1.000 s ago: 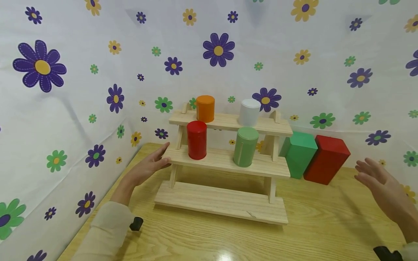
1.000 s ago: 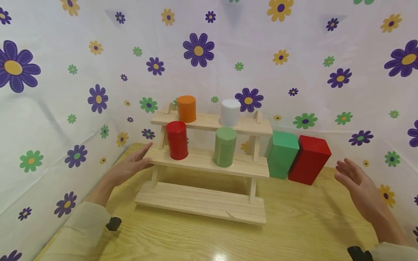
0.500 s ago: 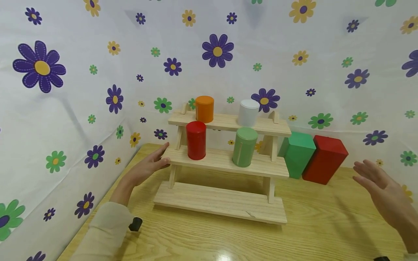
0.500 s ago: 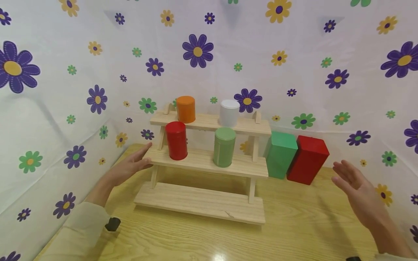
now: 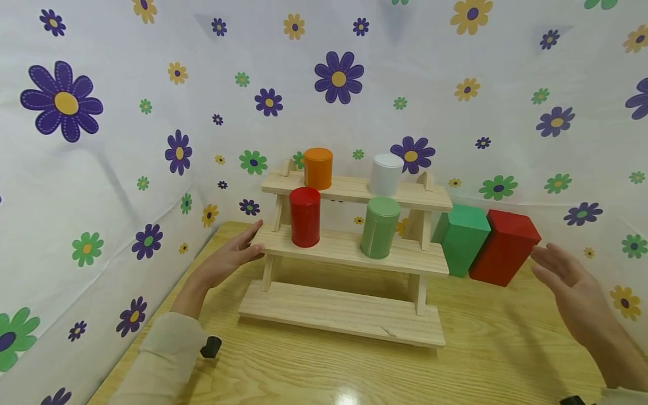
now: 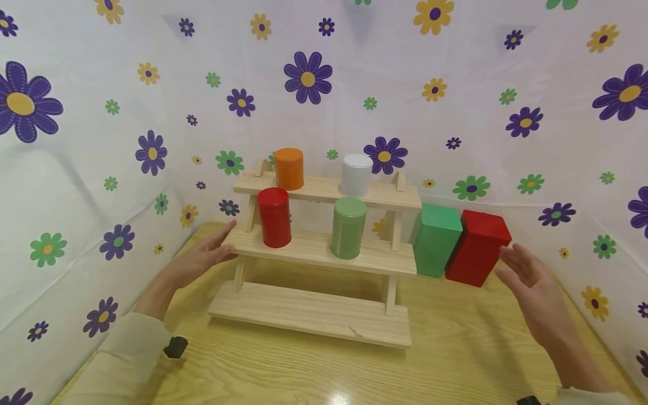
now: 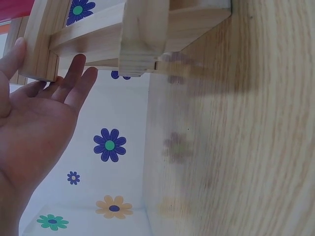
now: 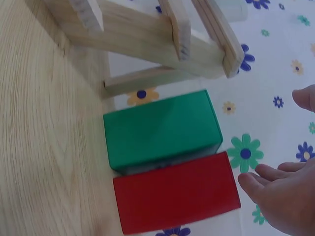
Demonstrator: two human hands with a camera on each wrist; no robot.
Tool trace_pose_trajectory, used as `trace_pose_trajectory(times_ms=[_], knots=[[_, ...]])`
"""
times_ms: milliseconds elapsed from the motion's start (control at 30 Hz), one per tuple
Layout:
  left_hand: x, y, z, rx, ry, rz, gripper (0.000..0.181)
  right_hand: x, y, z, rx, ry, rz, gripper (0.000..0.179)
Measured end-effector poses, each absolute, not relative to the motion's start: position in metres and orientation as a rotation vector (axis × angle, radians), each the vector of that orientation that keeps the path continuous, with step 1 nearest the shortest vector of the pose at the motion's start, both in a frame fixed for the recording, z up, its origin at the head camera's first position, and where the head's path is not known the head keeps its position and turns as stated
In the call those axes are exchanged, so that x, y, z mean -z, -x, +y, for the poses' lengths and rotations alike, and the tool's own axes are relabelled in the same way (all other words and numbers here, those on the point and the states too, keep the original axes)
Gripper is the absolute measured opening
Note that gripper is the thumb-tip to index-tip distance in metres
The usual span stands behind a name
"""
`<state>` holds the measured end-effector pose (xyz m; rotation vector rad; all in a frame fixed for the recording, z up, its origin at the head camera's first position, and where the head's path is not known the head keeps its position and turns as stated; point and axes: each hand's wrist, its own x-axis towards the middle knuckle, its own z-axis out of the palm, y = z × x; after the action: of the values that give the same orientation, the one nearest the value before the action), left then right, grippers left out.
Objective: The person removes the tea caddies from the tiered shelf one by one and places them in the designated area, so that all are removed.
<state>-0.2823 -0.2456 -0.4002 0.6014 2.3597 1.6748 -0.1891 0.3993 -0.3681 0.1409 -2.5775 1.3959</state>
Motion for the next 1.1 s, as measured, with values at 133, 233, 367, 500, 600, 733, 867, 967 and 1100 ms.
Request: trace_pose_trajectory(times_ms=[133, 233, 367, 500, 600, 733, 867, 967, 1100], knots=[[0.401, 0.283, -0.246, -1.685, -0.59, 2.354, 0.075, 0.363, 0.189, 0.388, -1.401, -0.214, -2.557, 0.07], [0.402, 0.283, -0.246, -1.693, -0.587, 2.346, 0.075, 0.359, 0.187, 0.376, -1.367, -0.252, -2.55, 0.068], [0.402, 0.283, -0.246, -1.701, -0.591, 2.336, 0.074, 0.355, 0.186, 0.357, -1.37, -0.273, -2.541, 0.069], [0.402, 0.284, -0.246, -1.701, -0.592, 2.335, 0.074, 0.351, 0.188, 0.337, -1.41, -0.27, -2.528, 0.07], [0.403, 0.284, -0.246, -1.706, -0.592, 2.331, 0.074, 0.348, 0.19, 0.324, -1.438, -0.265, -2.526, 0.071], [0.404, 0.285, -0.246, -1.716, -0.608, 2.316, 0.075, 0.347, 0.192, 0.308, -1.492, -0.293, -2.501, 0.072], [0.404, 0.286, -0.246, -1.719, -0.623, 2.308, 0.075, 0.345, 0.195, 0.294, -1.51, -0.303, -2.485, 0.072], [0.405, 0.286, -0.247, -1.715, -0.622, 2.313, 0.075, 0.344, 0.197, 0.283, -1.533, -0.304, -2.476, 0.072], [0.405, 0.285, -0.247, -1.711, -0.612, 2.318, 0.075, 0.343, 0.199, 0.268, -1.582, -0.312, -2.447, 0.073]])
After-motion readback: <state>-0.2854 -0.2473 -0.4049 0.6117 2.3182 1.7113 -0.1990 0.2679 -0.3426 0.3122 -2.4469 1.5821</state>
